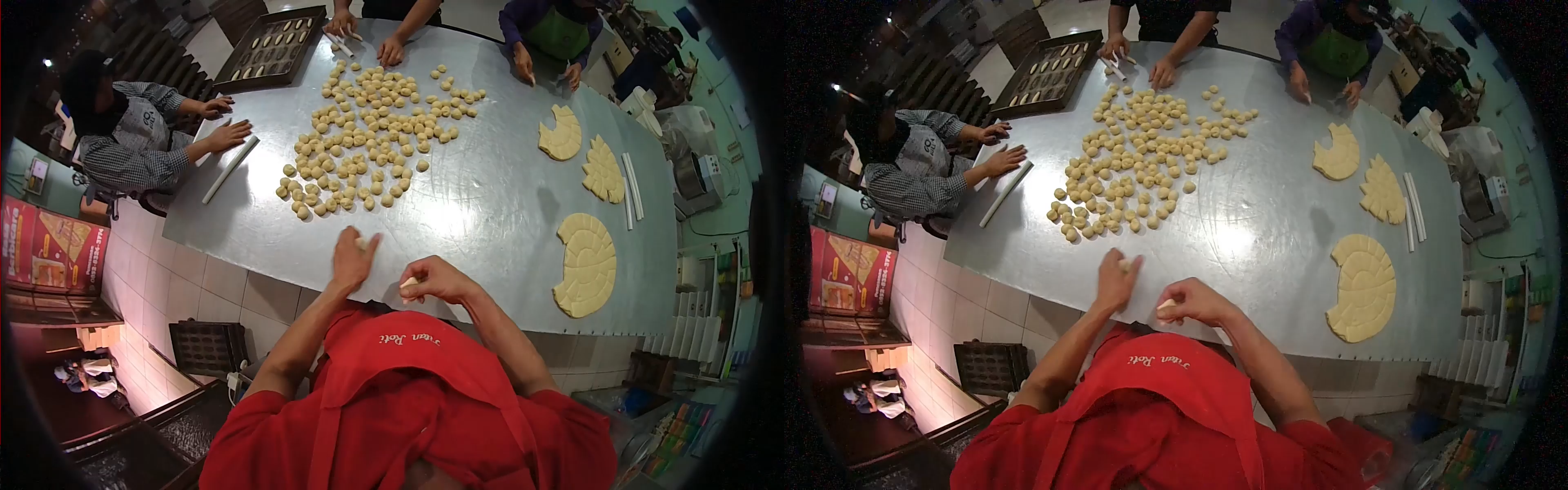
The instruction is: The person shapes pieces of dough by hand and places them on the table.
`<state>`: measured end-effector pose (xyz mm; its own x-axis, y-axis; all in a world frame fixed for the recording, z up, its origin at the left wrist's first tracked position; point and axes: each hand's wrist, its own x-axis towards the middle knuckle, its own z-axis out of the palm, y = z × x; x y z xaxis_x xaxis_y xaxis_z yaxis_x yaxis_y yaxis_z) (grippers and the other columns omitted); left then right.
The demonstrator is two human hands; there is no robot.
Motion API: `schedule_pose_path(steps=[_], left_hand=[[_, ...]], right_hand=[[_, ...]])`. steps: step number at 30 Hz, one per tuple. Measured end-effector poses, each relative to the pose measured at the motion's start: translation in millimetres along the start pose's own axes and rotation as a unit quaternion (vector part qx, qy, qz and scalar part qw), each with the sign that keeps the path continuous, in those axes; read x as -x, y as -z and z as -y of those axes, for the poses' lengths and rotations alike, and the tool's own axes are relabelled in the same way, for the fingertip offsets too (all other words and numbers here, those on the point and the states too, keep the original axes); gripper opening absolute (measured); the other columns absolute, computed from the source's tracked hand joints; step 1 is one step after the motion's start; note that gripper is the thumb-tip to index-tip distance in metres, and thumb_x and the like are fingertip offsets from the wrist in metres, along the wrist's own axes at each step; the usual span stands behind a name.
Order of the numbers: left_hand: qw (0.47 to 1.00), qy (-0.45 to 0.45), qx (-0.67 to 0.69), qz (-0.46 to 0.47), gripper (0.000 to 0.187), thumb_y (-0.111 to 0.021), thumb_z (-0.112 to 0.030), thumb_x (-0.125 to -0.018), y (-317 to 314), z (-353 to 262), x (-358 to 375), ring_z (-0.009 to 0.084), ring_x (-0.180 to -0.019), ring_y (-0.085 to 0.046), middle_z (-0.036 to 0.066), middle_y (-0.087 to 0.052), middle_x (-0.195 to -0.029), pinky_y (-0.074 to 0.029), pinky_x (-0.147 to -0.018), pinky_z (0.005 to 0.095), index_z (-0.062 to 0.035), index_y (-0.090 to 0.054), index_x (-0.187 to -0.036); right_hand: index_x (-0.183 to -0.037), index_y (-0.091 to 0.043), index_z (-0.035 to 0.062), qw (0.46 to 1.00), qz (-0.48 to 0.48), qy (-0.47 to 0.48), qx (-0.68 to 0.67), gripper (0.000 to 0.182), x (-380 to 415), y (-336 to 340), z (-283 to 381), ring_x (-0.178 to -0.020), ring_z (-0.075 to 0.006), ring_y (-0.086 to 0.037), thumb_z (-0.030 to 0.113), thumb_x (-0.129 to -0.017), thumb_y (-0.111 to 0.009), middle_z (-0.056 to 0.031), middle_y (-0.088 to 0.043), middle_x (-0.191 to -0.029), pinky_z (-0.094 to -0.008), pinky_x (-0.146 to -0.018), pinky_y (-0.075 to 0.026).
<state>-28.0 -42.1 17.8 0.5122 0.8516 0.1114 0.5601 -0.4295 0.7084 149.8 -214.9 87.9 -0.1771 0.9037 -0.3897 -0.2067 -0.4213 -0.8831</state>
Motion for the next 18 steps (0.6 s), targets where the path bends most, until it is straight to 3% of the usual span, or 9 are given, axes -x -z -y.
schedule_pose_path(steps=[1, 3, 4, 6, 7, 9, 11, 17, 18], left_hand=[[0.996, -0.053, -0.054, -0.04, 0.03, -0.07, -0.031, -0.104, 10.0, 26.0, 4.8, 0.0375, -0.076, -0.063, 0.017, -0.065, -0.079, -0.05, -0.074, 0.0509, -0.0023, -0.065, -0.1], [0.979, -0.006, -0.197, 0.058, 0.023, -0.07, -0.024, -0.101, 43.5, 60.6, 9.3, 0.0402, -0.094, -0.064, 0.018, -0.064, -0.095, -0.048, -0.084, 0.0551, -0.0052, -0.065, -0.114], [0.979, -0.006, -0.196, 0.059, 0.023, -0.07, -0.024, -0.101, 50.0, 63.9, 14.3, 0.0402, -0.094, -0.064, 0.018, -0.064, -0.095, -0.048, -0.084, 0.0551, -0.0052, -0.065, -0.114], [0.982, -0.083, -0.167, 0.018, 0.027, -0.068, -0.017, -0.098, 62.4, 70.5, 27.5, 0.0397, -0.108, -0.063, 0.02, -0.064, -0.116, -0.048, -0.091, 0.0534, -0.0057, -0.066, -0.122], [0.978, -0.145, -0.142, 0.057, 0.032, -0.068, -0.015, -0.096, 55.5, 67.4, 28.2, 0.0404, -0.113, -0.062, 0.02, -0.063, -0.123, -0.048, -0.093, 0.0528, -0.0063, -0.065, -0.127], [0.962, -0.229, -0.009, 0.146, 0.04, -0.066, -0.01, -0.096, 30.5, 41.0, 25.8, 0.0402, -0.12, -0.061, 0.019, -0.062, -0.131, -0.049, -0.099, 0.051, -0.0084, -0.063, -0.135], [0.933, -0.29, -0.024, 0.212, 0.039, -0.064, -0.01, -0.095, 3.6, 12.3, -7.3, 0.0351, -0.111, -0.064, 0.016, -0.064, -0.117, -0.051, -0.097, 0.045, -0.0091, -0.064, -0.134], [0.941, -0.314, -0.056, 0.111, 0.038, -0.067, -0.005, -0.086, 29.5, 59.6, -60.3, 0.0331, -0.094, -0.064, 0.014, -0.064, -0.099, -0.052, -0.086, 0.0475, -0.0081, -0.068, -0.125], [0.952, -0.287, -0.055, 0.091, 0.037, -0.067, -0.002, -0.086, 37.8, 68.9, -50.9, 0.0331, -0.091, -0.063, 0.014, -0.063, -0.095, -0.052, -0.083, 0.048, -0.0075, -0.069, -0.123]], right_hand=[[-0.107, -0.076, -0.001, 1.0, -0.001, -0.004, -0.002, 0.024, 5.4, -1.2, -7.2, -0.074, -0.0118, -0.069, 0.019, -0.096, -0.082, -0.0084, -0.077, -0.088, -0.0266, -0.064, -0.053], [-0.1, -0.074, -0.0018, 0.902, -0.402, 0.036, 0.156, 0.017, 16.1, 3.6, -30.4, -0.077, -0.0213, -0.068, 0.012, -0.092, -0.081, -0.0109, -0.075, -0.089, -0.0367, -0.069, -0.055], [-0.1, -0.074, -0.0018, 0.901, -0.403, 0.035, 0.157, 0.017, 22.4, 8.4, -50.9, -0.077, -0.0213, -0.068, 0.012, -0.092, -0.081, -0.0109, -0.075, -0.089, -0.0367, -0.069, -0.055], [-0.098, -0.071, 0.0001, 0.666, -0.517, 0.187, 0.505, 0.014, 29.9, 11.8, -91.1, -0.088, -0.0309, -0.065, 0.01, -0.089, -0.077, -0.0135, -0.069, -0.095, -0.0424, -0.08, -0.054], [-0.098, -0.071, 0.0001, 0.668, -0.515, 0.185, 0.505, 0.014, 19.8, 3.5, -90.2, -0.088, -0.0309, -0.065, 0.01, -0.089, -0.077, -0.0135, -0.069, -0.095, -0.0424, -0.08, -0.054], [-0.096, -0.067, 0.0024, 0.733, -0.365, 0.243, 0.52, 0.017, -10.2, -25.0, -91.6, -0.095, -0.0376, -0.059, 0.01, -0.084, -0.075, -0.0166, -0.063, -0.098, -0.0467, -0.087, -0.051], [-0.097, -0.065, 0.0028, 0.748, -0.299, 0.287, 0.518, 0.018, -62.3, -20.7, -82.0, -0.093, -0.0382, -0.06, 0.009, -0.082, -0.073, -0.0182, -0.064, -0.099, -0.0492, -0.088, -0.051], [-0.09, -0.062, 0.0075, 0.651, -0.428, 0.234, 0.582, 0.014, -71.8, 44.1, -49.8, -0.078, -0.0391, -0.06, 0.005, -0.078, -0.069, -0.0153, -0.062, -0.078, -0.0506, -0.071, -0.047], [-0.096, -0.066, 0.0067, 0.649, -0.417, 0.21, 0.6, 0.013, -57.3, 42.2, -64.1, -0.081, -0.0388, -0.062, 0.007, -0.084, -0.071, -0.0187, -0.065, -0.089, -0.0502, -0.074, -0.05]])
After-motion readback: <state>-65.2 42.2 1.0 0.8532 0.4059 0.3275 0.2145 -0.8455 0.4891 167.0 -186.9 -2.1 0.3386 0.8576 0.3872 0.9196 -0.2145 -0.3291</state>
